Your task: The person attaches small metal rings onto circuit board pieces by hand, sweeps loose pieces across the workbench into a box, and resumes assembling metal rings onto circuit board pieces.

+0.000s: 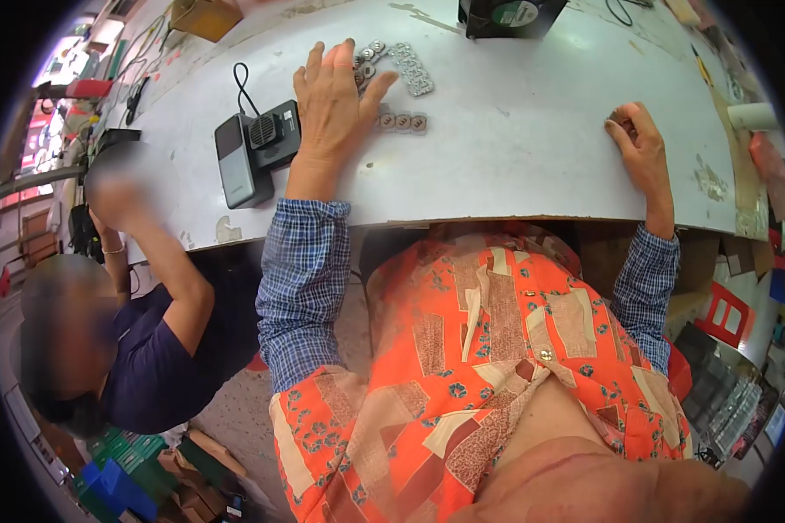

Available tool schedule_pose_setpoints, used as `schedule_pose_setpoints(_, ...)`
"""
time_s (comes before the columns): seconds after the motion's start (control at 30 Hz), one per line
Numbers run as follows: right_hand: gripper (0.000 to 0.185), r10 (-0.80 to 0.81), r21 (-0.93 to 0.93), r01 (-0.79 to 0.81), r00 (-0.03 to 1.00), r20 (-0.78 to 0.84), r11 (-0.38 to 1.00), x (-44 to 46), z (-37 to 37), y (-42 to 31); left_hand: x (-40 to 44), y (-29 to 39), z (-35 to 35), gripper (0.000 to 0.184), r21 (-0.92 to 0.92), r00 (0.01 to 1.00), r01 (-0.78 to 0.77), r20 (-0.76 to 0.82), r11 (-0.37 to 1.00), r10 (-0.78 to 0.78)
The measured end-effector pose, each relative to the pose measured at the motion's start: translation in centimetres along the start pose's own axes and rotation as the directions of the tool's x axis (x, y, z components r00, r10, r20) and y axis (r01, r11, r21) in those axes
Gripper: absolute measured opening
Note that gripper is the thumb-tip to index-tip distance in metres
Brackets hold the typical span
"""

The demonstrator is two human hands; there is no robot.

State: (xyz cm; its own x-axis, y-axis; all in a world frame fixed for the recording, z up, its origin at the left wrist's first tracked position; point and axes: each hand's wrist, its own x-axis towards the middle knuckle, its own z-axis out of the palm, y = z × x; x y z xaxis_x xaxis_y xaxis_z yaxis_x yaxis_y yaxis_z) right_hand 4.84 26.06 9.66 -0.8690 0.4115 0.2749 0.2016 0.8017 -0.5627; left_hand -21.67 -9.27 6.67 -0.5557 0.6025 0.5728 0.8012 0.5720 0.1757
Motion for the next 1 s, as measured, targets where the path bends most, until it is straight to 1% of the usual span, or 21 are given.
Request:
schedule_pose_setpoints(0.07, 0.016, -0.010, 0.003, 0.010, 0.999, 0.031, 1.000, 0.1, 0.2, 0.6, 0.0, 0.3, 0.4, 0.064, 0.051, 0.998, -0.027, -0.048, 0.998, 0.029)
schedule_pose_setpoints(0.13, 0.015, 0.025, 0.040, -0.022, 0.997, -0.068, 0.999, -0.1, 0.9, 0.4, 0.4, 0.9, 0.5, 0.054, 0.088, 0.993, -0.081, -0.083, 0.993, 0.088)
schedule_pose_setpoints(0.17, 0.014, 0.048, 0.060, -0.041, 0.993, -0.112, 0.997, -0.3, 1.2, 0.1, 0.7, 1.2, 0.5, 0.049, 0.074, 0.985, -0.145, -0.079, 0.987, 0.150)
schedule_pose_setpoints(0.23, 0.013, 0.024, 0.004, -0.024, 0.990, -0.136, 1.000, -0.7, 1.3, 0.8, 1.4, 2.0, 0.6, 0.043, 0.047, 0.959, -0.271, -0.069, 0.961, 0.274)
schedule_pose_setpoints(0.27, 0.013, 0.015, -0.023, -0.018, 0.989, -0.146, 1.000, -0.8, 1.2, 1.0, 1.6, 2.5, 0.7, 0.037, 0.070, 0.956, -0.289, -0.019, 0.955, 0.291)
schedule_pose_setpoints(0.33, 0.013, 0.010, -0.089, -0.020, 0.993, -0.118, 0.996, -0.7, 0.9, 1.1, 1.9, 3.5, 0.6, 0.028, 0.114, 0.943, -0.331, 0.088, 0.937, 0.322)
schedule_pose_setpoints(0.37, 0.013, 0.009, -0.120, -0.022, 0.994, -0.107, 0.993, -0.7, 0.7, 1.3, 2.3, 3.6, 0.8, 0.025, 0.077, 0.944, -0.325, 0.084, 0.943, 0.318)
schedule_pose_setpoints(0.43, 0.013, -0.010, -0.163, 0.008, 1.000, -0.015, 0.987, -0.2, 0.0, 1.8, 3.5, 3.5, 1.2, 0.020, 0.002, 0.946, -0.316, 0.074, 0.949, 0.315)
schedule_pose_setpoints(0.47, 0.013, -0.012, -0.182, 0.018, 0.999, 0.037, 0.983, 0.1, -0.5, 1.9, 4.6, 3.8, 0.1, 0.013, 0.064, 0.906, -0.422, 0.006, 0.904, 0.422)
schedule_pose_setpoints(0.5, 0.013, 0.022, -0.135, -0.011, 0.997, 0.077, 0.991, 0.2, -1.1, 1.7, 6.1, 4.6, -1.5, 0.010, 0.130, 0.847, -0.519, -0.054, 0.845, 0.529)
schedule_pose_setpoints(0.57, 0.013, 0.087, -0.045, -0.080, 0.983, 0.160, 0.996, 0.5, -2.3, 1.1, 6.6, 4.6, -1.3, 0.010, -0.001, 0.840, -0.540, -0.067, 0.842, 0.539)
schedule_pose_setpoints(0.6, 0.013, 0.102, 0.001, -0.104, 0.981, 0.165, 0.995, 0.4, -2.7, 1.1, 6.9, 4.7, -1.2, 0.011, -0.066, 0.836, -0.548, -0.074, 0.834, 0.543)
schedule_pose_setpoints(0.63, 0.013, 0.113, 0.048, -0.122, 0.979, 0.168, 0.991, 0.4, -2.9, 1.1, 6.2, 4.5, -0.6, 0.015, -0.193, 0.893, -0.438, 0.014, 0.878, 0.449)
schedule_pose_setpoints(0.67, 0.014, 0.123, 0.095, -0.141, 0.977, 0.173, 0.985, 0.4, -3.2, 1.1, 5.5, 4.5, -0.1, 0.019, -0.304, 0.927, -0.308, 0.118, 0.901, 0.357)
schedule_pose_setpoints(0.77, 0.015, 0.148, -0.017, -0.149, 0.954, 0.260, 0.989, 0.6, -3.8, 0.4, 3.4, 6.0, 0.5, 0.036, -0.189, 0.930, -0.360, 0.000, 0.913, 0.367)
schedule_pose_setpoints(0.87, 0.017, 0.073, 0.011, -0.082, 0.938, 0.339, 0.997, 0.8, -4.1, 0.9, 2.1, 8.4, -0.9, 0.038, -0.275, 0.948, -0.304, 0.008, 0.912, 0.318)
schedule_pose_setpoints(0.9, 0.018, 0.058, -0.001, -0.061, 0.935, 0.349, 0.998, 0.9, -4.2, 1.2, 2.0, 8.5, -1.2, 0.045, -0.271, 0.950, -0.292, 0.026, 0.917, 0.310)
schedule_pose_setpoints(0.97, 0.018, 0.021, -0.023, -0.014, 0.929, 0.370, 1.000, 1.0, -4.3, 1.5, 2.2, 8.2, -1.3, 0.042, -0.280, 0.951, -0.280, 0.049, 0.918, 0.305)
schedule_pose_setpoints(1.0, 0.018, 0.096, -0.005, -0.101, 0.925, 0.368, 0.995, 0.8, -4.3, 1.2, 2.3, 8.1, -1.2, 0.041, -0.282, 0.953, -0.271, 0.058, 0.920, 0.298)
